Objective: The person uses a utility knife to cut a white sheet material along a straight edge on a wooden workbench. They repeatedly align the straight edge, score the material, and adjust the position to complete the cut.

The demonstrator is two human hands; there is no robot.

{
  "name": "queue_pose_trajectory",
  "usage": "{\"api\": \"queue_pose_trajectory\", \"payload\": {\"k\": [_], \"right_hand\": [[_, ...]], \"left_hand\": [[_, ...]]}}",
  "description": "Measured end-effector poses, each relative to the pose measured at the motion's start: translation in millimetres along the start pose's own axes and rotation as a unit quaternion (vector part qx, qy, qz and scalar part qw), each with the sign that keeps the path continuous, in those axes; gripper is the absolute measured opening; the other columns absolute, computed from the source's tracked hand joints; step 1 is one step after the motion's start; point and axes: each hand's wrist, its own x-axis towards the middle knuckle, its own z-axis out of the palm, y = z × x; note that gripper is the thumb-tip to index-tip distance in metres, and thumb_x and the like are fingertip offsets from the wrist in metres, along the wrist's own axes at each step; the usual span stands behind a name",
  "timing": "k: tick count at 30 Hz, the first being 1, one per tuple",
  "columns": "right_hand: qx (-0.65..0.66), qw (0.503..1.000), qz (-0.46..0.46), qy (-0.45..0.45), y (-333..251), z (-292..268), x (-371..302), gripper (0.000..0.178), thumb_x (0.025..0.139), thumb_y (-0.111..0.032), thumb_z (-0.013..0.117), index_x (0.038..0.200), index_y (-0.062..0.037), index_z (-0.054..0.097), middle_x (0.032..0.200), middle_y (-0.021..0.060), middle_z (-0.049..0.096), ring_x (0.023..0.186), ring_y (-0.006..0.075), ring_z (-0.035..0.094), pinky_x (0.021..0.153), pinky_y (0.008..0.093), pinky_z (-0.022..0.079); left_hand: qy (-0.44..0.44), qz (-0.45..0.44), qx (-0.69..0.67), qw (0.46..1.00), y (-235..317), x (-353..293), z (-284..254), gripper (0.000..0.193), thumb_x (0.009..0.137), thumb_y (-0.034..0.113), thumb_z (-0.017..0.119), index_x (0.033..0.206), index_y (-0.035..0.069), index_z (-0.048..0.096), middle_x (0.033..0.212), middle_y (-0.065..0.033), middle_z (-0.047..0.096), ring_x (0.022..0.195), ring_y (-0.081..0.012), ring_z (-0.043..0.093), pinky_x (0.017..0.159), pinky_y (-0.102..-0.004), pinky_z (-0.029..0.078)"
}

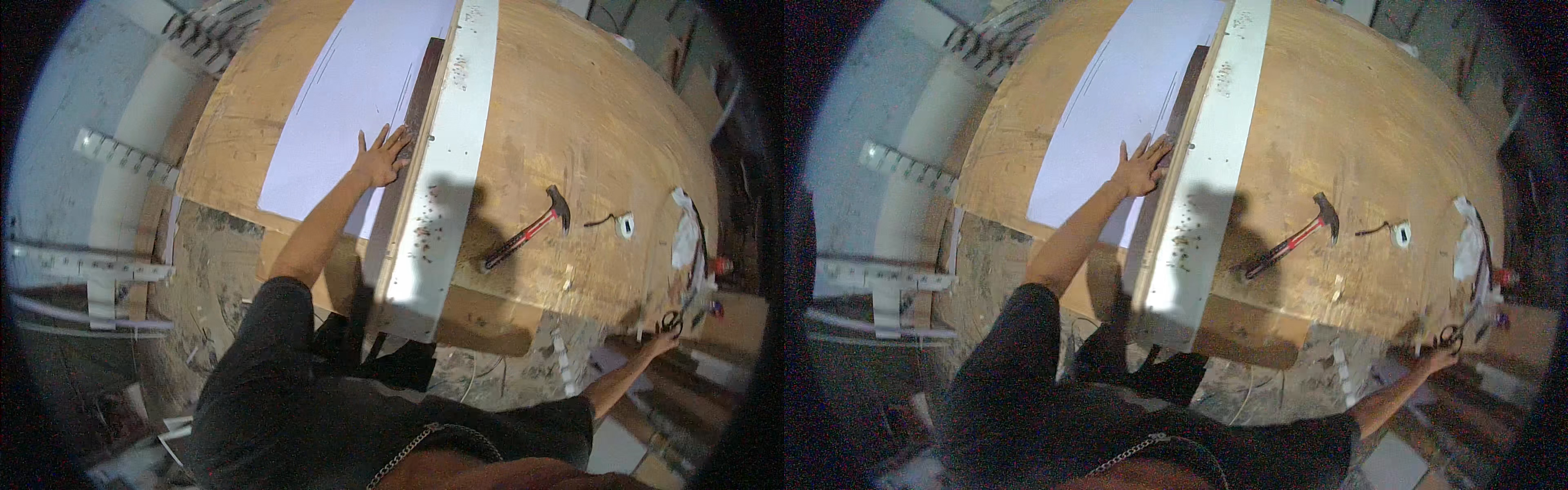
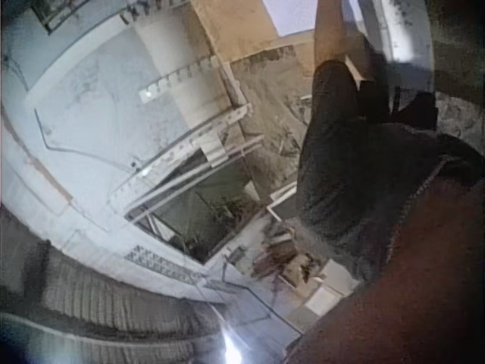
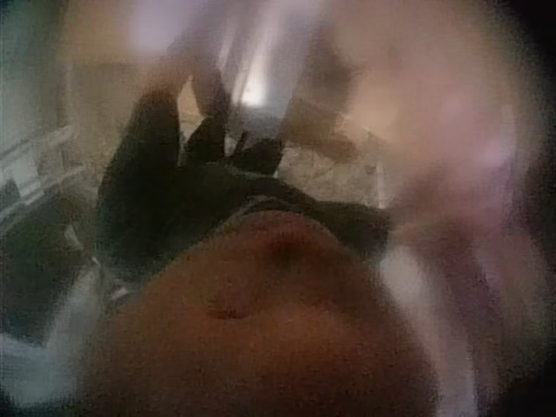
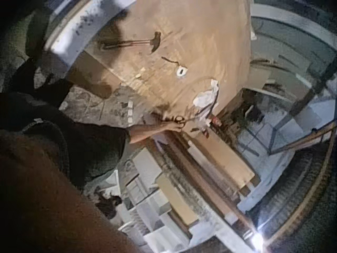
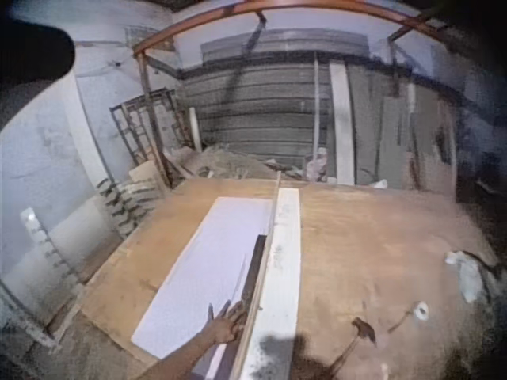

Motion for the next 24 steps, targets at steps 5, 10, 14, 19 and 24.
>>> {"api": "queue_pose_trajectory", "payload": {"k": [5, 10, 14, 19, 24], "right_hand": [[-0.107, 0.989, -0.044, -0.097, -186.2, 61.6, -234.7, 0.049, 0.096, -0.042, 0.061, 0.122, -0.0032, 0.045, 0.113, 0.0129, 0.055, 0.097, 0.0235, 0.056, 0.079, 0.0406, 0.049], [-0.02, 0.957, 0.073, -0.282, -295.1, 219.3, -494.9, 0.043, 0.102, -0.025, 0.053, 0.138, -0.0035, 0.042, 0.103, 0.0097, 0.063, 0.086, 0.0166, 0.062, 0.064, 0.0306, 0.052], [-0.186, 0.911, -0.145, -0.339, -327.7, 333.4, -578.8, 0.022, 0.101, -0.016, 0.05, 0.11, 0.001, 0.038, 0.078, 0.0165, 0.062, 0.064, 0.0259, 0.062, 0.053, 0.0404, 0.047], [-0.253, 0.863, -0.194, -0.392, -304.6, 425.6, -586.7, 0.024, 0.1, -0.015, 0.048, 0.103, 0.0037, 0.033, 0.064, 0.0283, 0.059, 0.059, 0.0469, 0.061, 0.05, 0.0509, 0.046], [-0.307, 0.851, -0.187, -0.384, -291.3, 461.9, -592.5, 0.025, 0.099, -0.015, 0.048, 0.105, 0.0033, 0.033, 0.071, 0.0311, 0.062, 0.067, 0.0494, 0.063, 0.058, 0.0561, 0.05]], "left_hand": [[0.117, 0.068, -0.041, 0.99, -3.6, 4.7, 11.7, 0.061, 0.1, 0.045, 0.043, 0.155, 0.025, 0.024, 0.164, 0.0004, 0.015, 0.151, -0.0286, 0.011, 0.11, -0.0774, 0.006], [0.253, 0.098, -0.09, 0.958, -3.3, 8.2, 37.6, 0.057, 0.098, 0.044, 0.043, 0.15, 0.019, 0.04, 0.159, -0.0049, 0.03, 0.149, -0.0306, 0.021, 0.109, -0.0778, 0.004], [0.182, 0.1, -0.088, 0.974, -7.5, 5.3, 28.9, 0.059, 0.102, 0.045, 0.031, 0.154, 0.019, 0.03, 0.162, -0.0036, 0.021, 0.15, -0.0294, 0.014, 0.111, -0.0758, -0.001], [0.155, 0.101, -0.093, 0.978, -13.6, -2.0, 14.9, 0.059, 0.103, 0.045, 0.026, 0.155, 0.018, 0.025, 0.163, -0.0028, 0.018, 0.151, -0.0292, 0.01, 0.111, -0.0753, -0.003], [0.13, 0.096, -0.077, 0.984, -16.3, -4.6, 10.3, 0.06, 0.102, 0.044, 0.029, 0.156, 0.018, 0.023, 0.164, -0.0022, 0.017, 0.151, -0.0294, 0.009, 0.11, -0.0766, -0.002]]}}
